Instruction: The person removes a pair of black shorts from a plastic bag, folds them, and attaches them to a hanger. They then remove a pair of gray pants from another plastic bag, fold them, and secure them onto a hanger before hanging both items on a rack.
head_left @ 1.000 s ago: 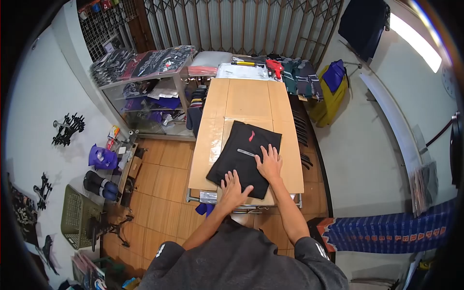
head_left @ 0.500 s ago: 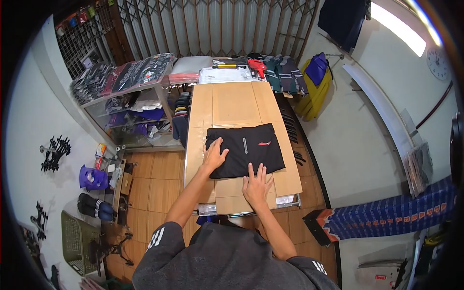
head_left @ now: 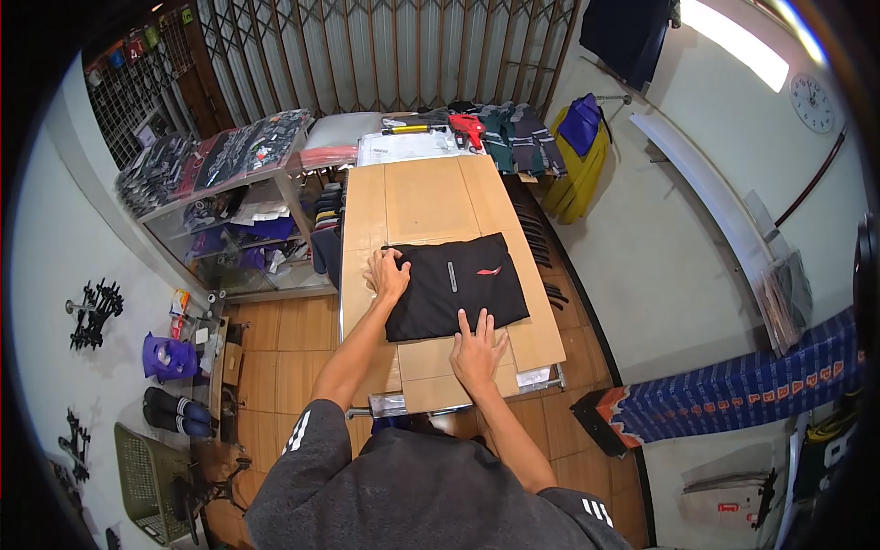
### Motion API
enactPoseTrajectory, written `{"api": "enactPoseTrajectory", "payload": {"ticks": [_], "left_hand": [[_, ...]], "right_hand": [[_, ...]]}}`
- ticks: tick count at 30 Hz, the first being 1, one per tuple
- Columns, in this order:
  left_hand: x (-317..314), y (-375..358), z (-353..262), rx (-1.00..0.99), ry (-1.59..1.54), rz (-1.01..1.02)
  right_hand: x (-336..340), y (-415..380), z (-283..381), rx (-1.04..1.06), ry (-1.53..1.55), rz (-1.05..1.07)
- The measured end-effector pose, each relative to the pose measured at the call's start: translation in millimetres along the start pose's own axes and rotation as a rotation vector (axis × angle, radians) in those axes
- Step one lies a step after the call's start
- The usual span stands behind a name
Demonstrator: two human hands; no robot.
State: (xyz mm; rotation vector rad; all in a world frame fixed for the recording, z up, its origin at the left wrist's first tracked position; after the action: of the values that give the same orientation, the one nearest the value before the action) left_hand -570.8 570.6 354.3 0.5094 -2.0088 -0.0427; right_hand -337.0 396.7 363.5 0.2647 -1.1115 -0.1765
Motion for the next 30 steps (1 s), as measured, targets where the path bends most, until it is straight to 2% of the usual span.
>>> {"api": "enactPoseTrajectory", "payload": {"ticks": [2,6,7,9,10,14,17,19,20,21,22,23,25,28,30], "left_hand": [[3,-5,-7,-0.061,-0.029,-0.027],[14,-27,-31,-0.251,-0.357,-0.061],[26,-38,-42,-0.296,-0.407,-0.025],[39,-60,-55,-0.28,-0.737,0.092],[48,-72,-59,-0.266,-0.717,0.107],[68,-114,-58,-0.242,-0.904,0.218],[79,-146,-49,-0.239,-1.002,0.292],[86,-172,-45,-0.188,-1.049,0.434],[89,-184,-40,-0.16,-0.993,0.508],[94,-195,-38,-0.144,-1.0,0.549],[98,-205,-37,-0.146,-0.979,0.592],[100,-214,-35,-0.147,-0.957,0.636],[102,-230,-32,-0.21,-0.925,0.626],[99,-251,-34,-0.251,-0.861,0.762],[100,-256,-37,-0.217,-0.888,0.795]], "right_hand": [[-1,0,0,-0.012,0.005,-0.002],[-6,9,-3,-0.02,0.023,-0.024],[-7,9,-3,-0.023,0.034,-0.026],[-1,12,1,-0.012,0.04,-0.026],[2,12,1,-0.005,0.042,-0.027],[6,10,-26,-0.095,0.461,-0.141],[-9,1,-77,-0.445,1.42,-0.242],[-9,-22,-107,-0.74,1.76,-0.198],[10,-33,-113,-0.788,1.743,-0.254],[34,-41,-111,-0.752,1.694,-0.23],[39,-57,-129,-0.841,1.574,-0.332],[60,-68,-132,-0.854,1.45,-0.341],[58,-86,-161,-0.652,1.207,-0.353],[71,-108,-169,-0.728,1.115,-0.234],[94,-109,-163,-0.699,0.841,-0.275]]}}
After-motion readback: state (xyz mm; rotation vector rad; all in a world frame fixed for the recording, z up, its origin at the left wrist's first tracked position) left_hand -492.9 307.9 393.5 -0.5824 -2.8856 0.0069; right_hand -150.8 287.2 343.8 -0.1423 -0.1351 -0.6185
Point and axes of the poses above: each hand's wrist, its own y-axis towards the middle knuckle, its own x-axis out of the back of the hand, z = x × y, the point moved 8 cm from there along y, towards the middle knuckle, and after that the axes turned 8 degrees about y, right-handed, at the moved point
